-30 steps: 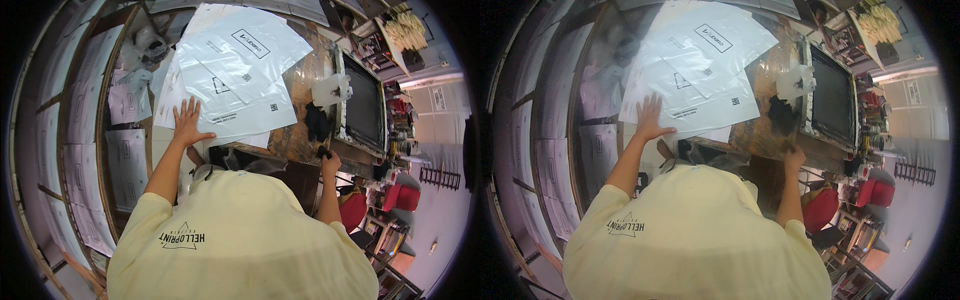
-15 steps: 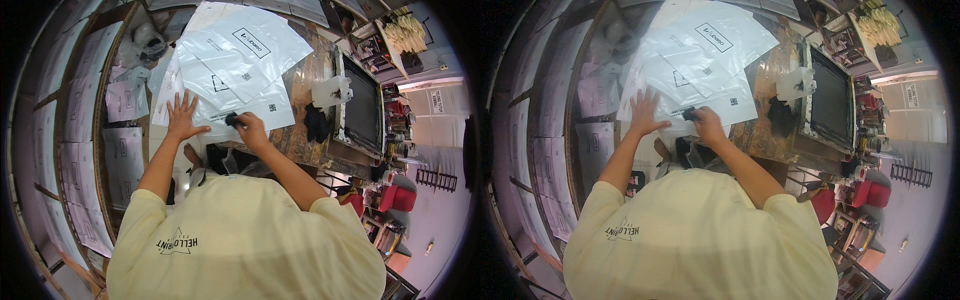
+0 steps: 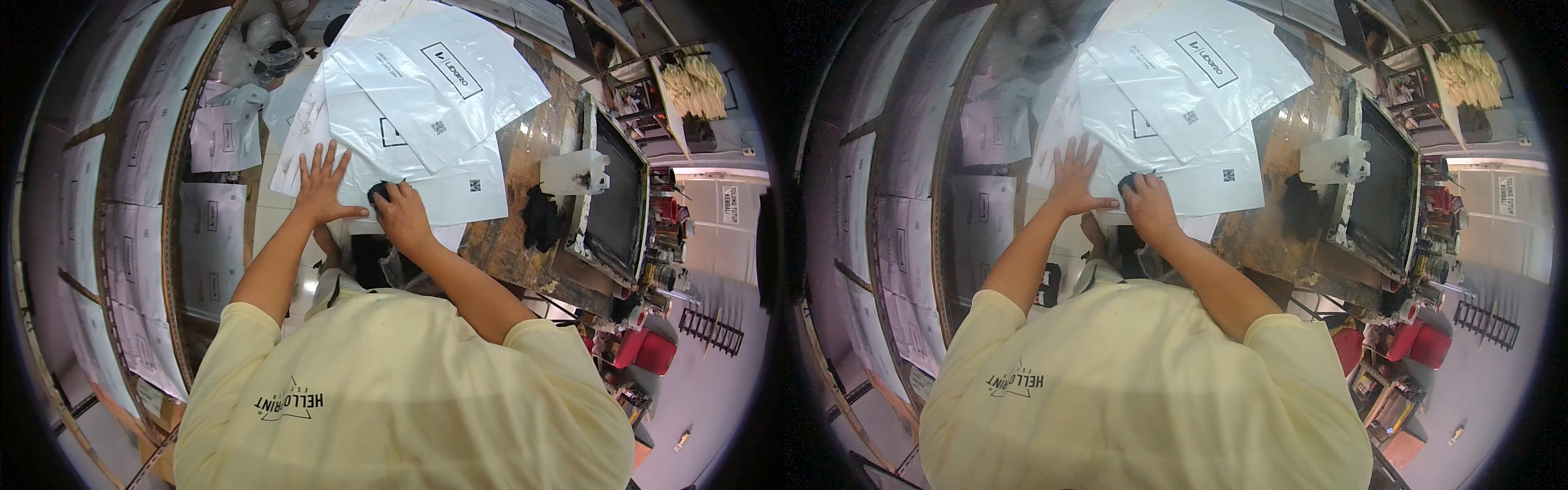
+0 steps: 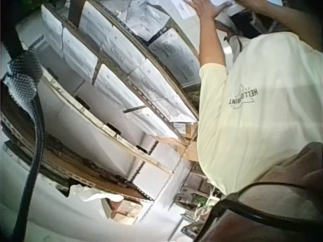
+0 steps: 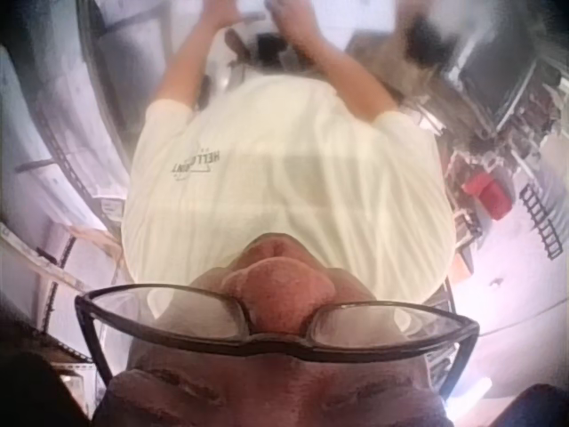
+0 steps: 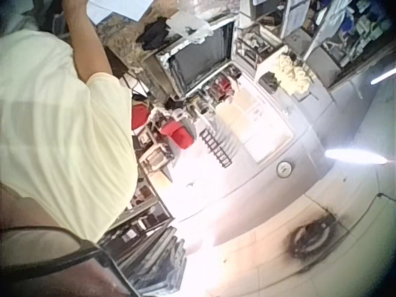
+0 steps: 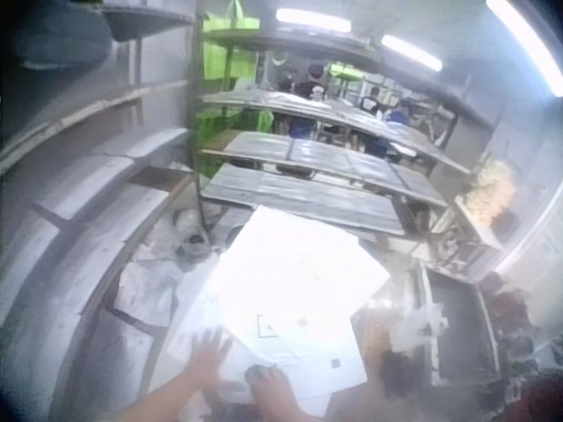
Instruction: The person applies a logo to white bags by rubbing them with a black cloth soaked in ink, then stacks the finished bags onto shelves.
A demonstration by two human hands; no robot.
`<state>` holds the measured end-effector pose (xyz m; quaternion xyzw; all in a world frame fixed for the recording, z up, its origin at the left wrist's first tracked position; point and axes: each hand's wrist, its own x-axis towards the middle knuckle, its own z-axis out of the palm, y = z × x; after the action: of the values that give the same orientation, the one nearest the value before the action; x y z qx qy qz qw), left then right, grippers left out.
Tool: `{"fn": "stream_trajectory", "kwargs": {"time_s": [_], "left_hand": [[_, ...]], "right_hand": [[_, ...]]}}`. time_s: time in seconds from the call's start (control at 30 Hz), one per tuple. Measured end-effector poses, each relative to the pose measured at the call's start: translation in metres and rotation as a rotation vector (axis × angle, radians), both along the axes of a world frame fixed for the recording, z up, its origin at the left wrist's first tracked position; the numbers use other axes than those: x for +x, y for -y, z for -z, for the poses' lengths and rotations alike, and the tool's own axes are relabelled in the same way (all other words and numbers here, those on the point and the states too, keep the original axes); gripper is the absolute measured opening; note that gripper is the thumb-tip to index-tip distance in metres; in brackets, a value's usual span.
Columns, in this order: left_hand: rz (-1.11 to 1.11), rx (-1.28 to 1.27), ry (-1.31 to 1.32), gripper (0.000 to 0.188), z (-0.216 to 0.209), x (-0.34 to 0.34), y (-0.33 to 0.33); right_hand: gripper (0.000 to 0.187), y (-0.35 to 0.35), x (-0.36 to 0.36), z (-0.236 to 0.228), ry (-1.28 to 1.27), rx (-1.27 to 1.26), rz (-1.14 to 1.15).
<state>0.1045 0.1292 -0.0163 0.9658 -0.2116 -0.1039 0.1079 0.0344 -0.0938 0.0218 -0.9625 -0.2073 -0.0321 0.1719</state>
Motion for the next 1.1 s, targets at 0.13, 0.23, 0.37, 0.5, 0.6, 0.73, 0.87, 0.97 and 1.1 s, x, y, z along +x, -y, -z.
{"fn": "stream_trajectory", "kwargs": {"time_s": [0.13, 0.23, 0.37, 0.5, 0.6, 0.73, 0.87, 0.97, 1.1], "left_hand": [[0.008, 0.031, -0.029, 0.151, -0.006, 0.005, 0.004], [0.009, 0.048, -0.041, 0.154, -0.005, 0.005, 0.003], [0.023, 0.073, -0.038, 0.151, -0.014, 0.005, 0.008], [0.03, 0.066, -0.016, 0.15, -0.015, 0.001, 0.006], [0.035, 0.06, 0.002, 0.15, -0.012, 0.001, 0.005], [0.035, 0.059, -0.011, 0.151, -0.014, 0.001, 0.007], [0.03, 0.075, -0.045, 0.155, -0.011, 0.006, 0.004], [0.021, 0.09, -0.026, 0.158, -0.008, 0.006, 0.003], [0.031, 0.024, -0.03, 0.155, -0.017, 0.002, 0.007]], "right_hand": [[0.028, 0.0, 0.009, 0.02, -0.036, 0.051, -0.095], [0.028, 0.007, 0.012, 0.021, -0.068, 0.032, -0.143], [0.027, 0.042, 0.004, 0.025, -0.001, 0.19, 0.0], [0.027, 0.112, -0.009, 0.031, 0.088, 0.233, 0.276], [0.032, 0.13, -0.014, 0.028, 0.005, 0.182, 0.366], [0.03, 0.075, -0.001, 0.037, 0.063, 0.278, 0.134], [0.022, -0.005, 0.011, 0.031, -0.048, 0.265, -0.048], [0.019, -0.026, 0.015, 0.032, -0.1, 0.202, -0.136], [0.018, 0.005, 0.005, 0.027, -0.045, 0.266, 0.007]]}}
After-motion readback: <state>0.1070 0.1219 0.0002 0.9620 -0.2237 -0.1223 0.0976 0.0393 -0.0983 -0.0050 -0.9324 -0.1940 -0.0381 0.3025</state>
